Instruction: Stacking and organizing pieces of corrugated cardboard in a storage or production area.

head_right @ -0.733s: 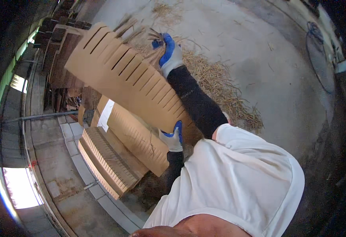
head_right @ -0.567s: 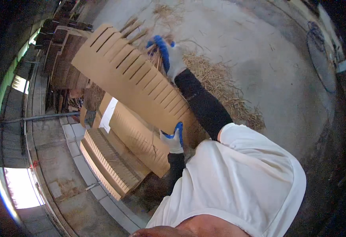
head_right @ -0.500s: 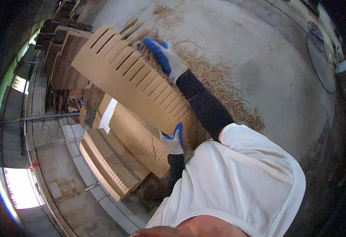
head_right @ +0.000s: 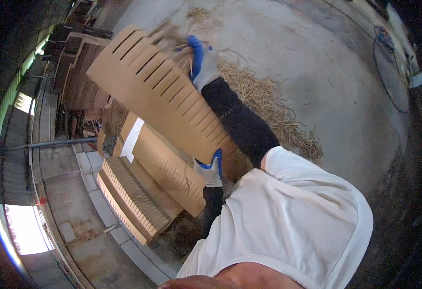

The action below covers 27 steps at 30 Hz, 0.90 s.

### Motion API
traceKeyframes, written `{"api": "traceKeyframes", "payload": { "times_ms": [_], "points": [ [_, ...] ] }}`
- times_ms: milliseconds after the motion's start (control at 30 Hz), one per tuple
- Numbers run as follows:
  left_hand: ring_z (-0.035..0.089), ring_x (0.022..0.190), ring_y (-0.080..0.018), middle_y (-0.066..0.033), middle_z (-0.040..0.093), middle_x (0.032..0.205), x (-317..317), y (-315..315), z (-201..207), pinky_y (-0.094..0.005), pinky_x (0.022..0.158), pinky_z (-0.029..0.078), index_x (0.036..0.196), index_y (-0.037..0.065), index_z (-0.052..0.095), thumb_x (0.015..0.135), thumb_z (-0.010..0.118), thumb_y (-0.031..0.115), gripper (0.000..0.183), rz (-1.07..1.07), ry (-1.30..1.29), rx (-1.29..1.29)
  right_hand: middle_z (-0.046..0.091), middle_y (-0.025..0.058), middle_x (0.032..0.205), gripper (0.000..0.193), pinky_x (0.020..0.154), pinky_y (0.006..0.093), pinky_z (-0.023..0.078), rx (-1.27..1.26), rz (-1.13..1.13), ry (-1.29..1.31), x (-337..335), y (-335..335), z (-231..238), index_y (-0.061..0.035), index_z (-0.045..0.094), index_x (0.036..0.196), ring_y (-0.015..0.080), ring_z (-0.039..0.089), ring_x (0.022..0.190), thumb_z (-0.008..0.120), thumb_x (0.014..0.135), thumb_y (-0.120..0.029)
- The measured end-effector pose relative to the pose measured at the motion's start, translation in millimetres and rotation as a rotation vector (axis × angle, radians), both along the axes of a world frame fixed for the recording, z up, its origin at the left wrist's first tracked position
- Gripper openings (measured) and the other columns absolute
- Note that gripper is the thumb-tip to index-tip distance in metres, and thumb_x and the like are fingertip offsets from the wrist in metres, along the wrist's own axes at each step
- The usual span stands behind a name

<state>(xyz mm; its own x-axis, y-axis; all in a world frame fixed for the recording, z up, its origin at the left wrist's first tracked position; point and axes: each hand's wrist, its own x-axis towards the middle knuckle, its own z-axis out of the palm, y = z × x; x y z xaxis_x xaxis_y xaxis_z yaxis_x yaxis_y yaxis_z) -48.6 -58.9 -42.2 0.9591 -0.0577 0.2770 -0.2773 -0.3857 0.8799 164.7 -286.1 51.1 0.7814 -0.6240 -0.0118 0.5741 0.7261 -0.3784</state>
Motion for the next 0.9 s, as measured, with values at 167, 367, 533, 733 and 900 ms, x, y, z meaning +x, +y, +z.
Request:
{"api": "traceKeyframes", "payload": {
  "times_ms": [167, 367, 533, 733, 900],
  "points": [
    [0.057, 0.094, -0.0252, -0.0143, 0.059, 0.106, -3, 3, -18, -0.036, 0.086, 0.044, 0.114, -0.005, 0.051, 0.069, 0.079, 0.03, 0.064, 0.027, -0.036, -0.059, 0.065, 0.012, 0.099, 0.03, 0.081, 0.0344, 0.05, -0.182, -0.011, 0.225, -9, 13, -27, 0.0018, 0.061, 0.102, 0.0169, 0.062, 0.091, 0.056, 0.09, -0.026],
    [0.057, 0.097, -0.0256, -0.015, 0.059, 0.108, -5, 10, -20, -0.036, 0.089, 0.043, 0.115, -0.006, 0.051, 0.068, 0.08, 0.027, 0.065, -0.012, 0.044, -0.145, 0.065, 0.0039, 0.08, 0.035, 0.059, 0.0241, 0.048, -0.359, 0.311, -0.002, -13, 7, 28, -0.0003, 0.063, 0.097, 0.0081, 0.06, 0.071, 0.065, 0.085, -0.033],
    [0.059, 0.096, -0.0278, -0.0188, 0.061, 0.104, -4, 13, -32, -0.0359, 0.086, 0.045, 0.115, -0.007, 0.051, 0.064, 0.083, 0.03, 0.071, 0.093, -0.113, 0.091, 0.062, 0.0014, 0.08, 0.031, 0.061, 0.0238, 0.046, -0.842, 0.133, 0.227, -19, 2, 78, -0.0007, 0.065, 0.087, 0.0063, 0.055, 0.071, 0.064, 0.086, -0.032],
    [0.061, 0.092, -0.0295, -0.0198, 0.063, 0.098, -2, -6, 3, -0.0366, 0.083, 0.046, 0.114, -0.008, 0.05, 0.062, 0.083, 0.032, 0.073, 0.1, -0.032, 0.029, 0.056, 0.0049, 0.061, 0.027, 0.057, 0.0272, 0.044, -0.573, -0.15, 0.2, -14, 13, 74, -0.001, 0.065, 0.081, 0.011, 0.054, 0.061, 0.065, 0.083, -0.028],
    [0.06, 0.091, -0.0262, -0.0176, 0.062, 0.1, -9, -8, -17, -0.0353, 0.084, 0.046, 0.113, -0.007, 0.051, 0.064, 0.082, 0.026, 0.066, 0.095, -0.064, -0.052, 0.063, 0.0136, 0.076, 0.019, 0.068, 0.0309, 0.048, -0.13, -0.11, -0.019, 14, 5, 26, 0.0019, 0.062, 0.094, 0.0218, 0.062, 0.074, 0.057, 0.086, -0.015]
  ]
}}
